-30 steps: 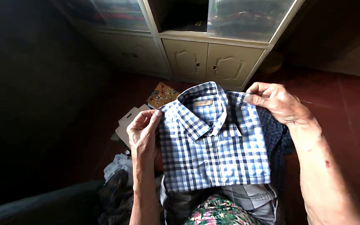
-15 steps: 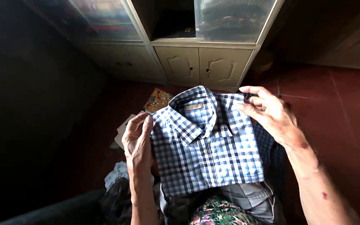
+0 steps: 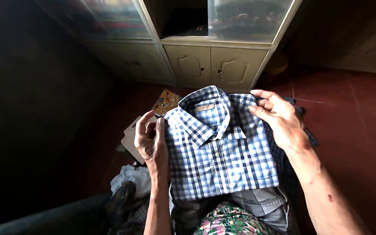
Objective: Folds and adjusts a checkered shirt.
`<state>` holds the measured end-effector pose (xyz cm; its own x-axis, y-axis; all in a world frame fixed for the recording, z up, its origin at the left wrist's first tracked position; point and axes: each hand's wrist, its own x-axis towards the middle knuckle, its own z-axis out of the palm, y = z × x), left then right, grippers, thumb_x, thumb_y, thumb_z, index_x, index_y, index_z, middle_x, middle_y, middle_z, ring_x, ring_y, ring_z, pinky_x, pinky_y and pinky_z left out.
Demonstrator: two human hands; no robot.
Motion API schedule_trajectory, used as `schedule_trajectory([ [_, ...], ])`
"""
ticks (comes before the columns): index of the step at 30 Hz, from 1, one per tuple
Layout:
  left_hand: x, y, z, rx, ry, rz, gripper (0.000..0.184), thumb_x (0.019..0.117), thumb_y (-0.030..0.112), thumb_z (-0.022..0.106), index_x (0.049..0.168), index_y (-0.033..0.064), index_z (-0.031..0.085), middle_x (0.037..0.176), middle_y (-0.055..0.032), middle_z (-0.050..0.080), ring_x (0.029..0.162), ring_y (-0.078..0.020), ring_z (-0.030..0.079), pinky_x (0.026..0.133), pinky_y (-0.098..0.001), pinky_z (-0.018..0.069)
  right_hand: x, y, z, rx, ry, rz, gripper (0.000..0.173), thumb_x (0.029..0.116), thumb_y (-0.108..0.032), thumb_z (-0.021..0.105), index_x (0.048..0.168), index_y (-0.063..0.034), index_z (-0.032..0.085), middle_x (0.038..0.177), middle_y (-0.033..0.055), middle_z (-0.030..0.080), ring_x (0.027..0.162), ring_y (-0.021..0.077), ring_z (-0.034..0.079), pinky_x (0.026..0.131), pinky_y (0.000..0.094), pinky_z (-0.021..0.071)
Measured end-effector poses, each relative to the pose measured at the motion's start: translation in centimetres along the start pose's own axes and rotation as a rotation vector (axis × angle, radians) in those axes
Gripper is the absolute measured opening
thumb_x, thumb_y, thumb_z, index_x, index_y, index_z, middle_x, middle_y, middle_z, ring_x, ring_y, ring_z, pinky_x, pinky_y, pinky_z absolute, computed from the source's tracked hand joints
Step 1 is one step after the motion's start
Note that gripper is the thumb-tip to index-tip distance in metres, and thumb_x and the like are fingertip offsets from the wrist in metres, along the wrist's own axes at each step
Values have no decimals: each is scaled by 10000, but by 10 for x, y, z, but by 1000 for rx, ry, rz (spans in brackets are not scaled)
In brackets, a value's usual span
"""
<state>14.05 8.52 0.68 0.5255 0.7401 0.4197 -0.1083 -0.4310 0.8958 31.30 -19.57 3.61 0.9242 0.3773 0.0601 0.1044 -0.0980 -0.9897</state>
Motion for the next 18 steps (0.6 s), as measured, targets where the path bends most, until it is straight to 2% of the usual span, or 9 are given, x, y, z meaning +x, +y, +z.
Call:
schedule_trajectory([
  [2, 3, 0, -3, 14, -24, -10, 307, 996, 119, 652, 1302, 84, 640, 941, -40, 723, 772, -131, 689, 698, -282, 597, 1, -4, 2, -22, 12, -19, 320, 1006, -227, 645, 1325, -219, 667, 1049, 3, 726, 941, 137, 684, 813, 326, 575],
  [4, 4, 0, -2, 26, -18, -21, 291, 999, 138, 659, 1288, 100, 652, 931, -31, 726, 754, -128, 686, 674, -278, 593, 4, -5, 8, -79, 79, -52, 263, 1036, -239, 604, 1284, -211, 686, 1047, -22, 726, 927, 101, 675, 812, 303, 560],
  [6, 4, -2, 0, 14, 2, -5, 312, 987, 119, 673, 1297, 102, 647, 927, -34, 724, 742, -132, 684, 662, -284, 593, 9, 2, 17, -136, 156, -115, 232, 1027, -216, 625, 1249, -191, 687, 992, -27, 727, 881, 79, 677, 796, 283, 560],
  [10, 4, -12, 7, -19, 39, 33, 346, 958, 90, 707, 1299, 92, 645, 843, -31, 701, 682, -134, 663, 612, -286, 584, 15, 9, 24, -115, 198, -112, 310, 978, -194, 701, 1286, -195, 660, 996, -21, 755, 899, 90, 720, 833, 281, 595],
  [13, 4, -13, 6, 51, 43, 23, 351, 960, 118, 716, 1303, 111, 641, 861, -17, 714, 697, -123, 677, 619, -282, 593, 16, 11, 24, -112, 193, -114, 245, 967, -187, 714, 1212, -184, 703, 985, -28, 759, 910, 84, 716, 841, 283, 587],
  [15, 3, -8, 1, 237, 58, 50, 373, 972, 206, 712, 1325, 122, 626, 964, -8, 724, 785, -101, 691, 671, -272, 592, 16, 13, 23, -159, 198, -124, 212, 981, -221, 700, 1191, -197, 712, 980, -42, 755, 906, 71, 707, 826, 283, 580],
  [17, -2, 5, -8, 384, 102, 192, 367, 1010, 224, 647, 1341, 69, 610, 1133, -70, 684, 963, -144, 679, 788, -319, 593, 13, 12, 16, -229, 205, -141, 243, 1018, -283, 638, 1249, -225, 687, 1035, -51, 725, 921, 68, 673, 825, 301, 550],
  [18, -6, 17, -11, 397, 134, 264, 326, 1016, 190, 627, 1305, 39, 629, 1162, -101, 683, 1004, -172, 678, 818, -345, 593, 10, 8, 11, -237, 221, -157, 266, 1021, -303, 629, 1273, -229, 673, 1062, -50, 719, 926, 72, 672, 825, 306, 555],
])
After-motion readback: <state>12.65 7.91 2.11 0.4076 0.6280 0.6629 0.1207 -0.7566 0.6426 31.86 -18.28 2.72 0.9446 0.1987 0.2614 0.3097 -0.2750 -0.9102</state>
